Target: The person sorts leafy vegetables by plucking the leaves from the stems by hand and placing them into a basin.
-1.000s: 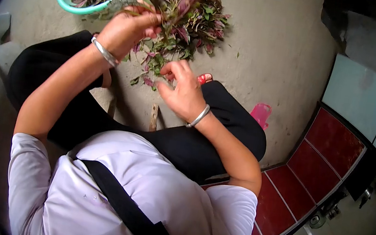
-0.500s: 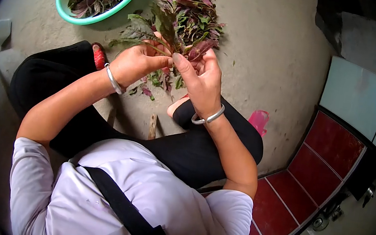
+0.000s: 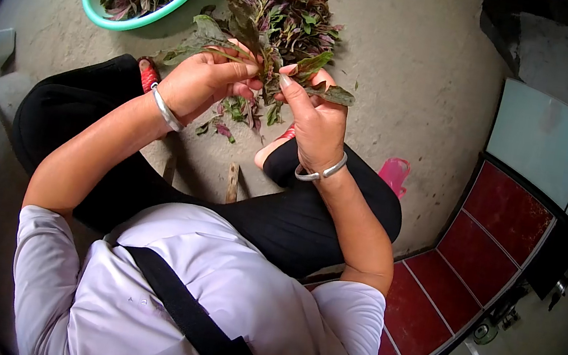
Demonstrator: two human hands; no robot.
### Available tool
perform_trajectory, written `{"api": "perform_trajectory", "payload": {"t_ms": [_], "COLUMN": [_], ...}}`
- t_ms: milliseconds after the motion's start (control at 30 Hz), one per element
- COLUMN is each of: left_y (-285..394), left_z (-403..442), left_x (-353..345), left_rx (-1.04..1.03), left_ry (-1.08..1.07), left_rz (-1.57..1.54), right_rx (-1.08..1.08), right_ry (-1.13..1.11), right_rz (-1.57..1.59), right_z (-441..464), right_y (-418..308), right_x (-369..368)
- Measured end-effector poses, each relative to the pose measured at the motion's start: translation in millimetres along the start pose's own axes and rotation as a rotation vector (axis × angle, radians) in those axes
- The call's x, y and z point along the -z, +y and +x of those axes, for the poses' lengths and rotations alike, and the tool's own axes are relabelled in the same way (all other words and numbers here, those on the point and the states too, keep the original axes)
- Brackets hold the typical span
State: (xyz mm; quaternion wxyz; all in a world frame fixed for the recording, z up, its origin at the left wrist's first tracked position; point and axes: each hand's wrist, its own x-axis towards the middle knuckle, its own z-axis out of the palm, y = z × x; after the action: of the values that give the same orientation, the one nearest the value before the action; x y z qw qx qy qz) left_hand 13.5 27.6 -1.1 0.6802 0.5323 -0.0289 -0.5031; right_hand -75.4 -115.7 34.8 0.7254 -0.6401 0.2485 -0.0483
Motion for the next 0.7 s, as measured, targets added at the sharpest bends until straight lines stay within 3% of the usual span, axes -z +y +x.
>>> {"api": "perform_trajectory", "payload": {"t_ms": [167,367,700], "left_y": [3,0,-8], "left_z": [-1,1,4], "left_x": [-2,-6,0], "left_rx": [0.05,0.014,0.039], "left_ry": [-0.005,-0.054,0.021], "left_rz": [-0.171,0.048,-0.072], "right_rx": [-0.007,-0.038,-0.004], "right_ry": [-0.017,-0.039,-0.025], "right_rz": [-0.055,-0.096,-0.026], "right_z": [-3,-7,-3], "right_y": [-2,-2,1], "right_x": [0,-3,0]}}
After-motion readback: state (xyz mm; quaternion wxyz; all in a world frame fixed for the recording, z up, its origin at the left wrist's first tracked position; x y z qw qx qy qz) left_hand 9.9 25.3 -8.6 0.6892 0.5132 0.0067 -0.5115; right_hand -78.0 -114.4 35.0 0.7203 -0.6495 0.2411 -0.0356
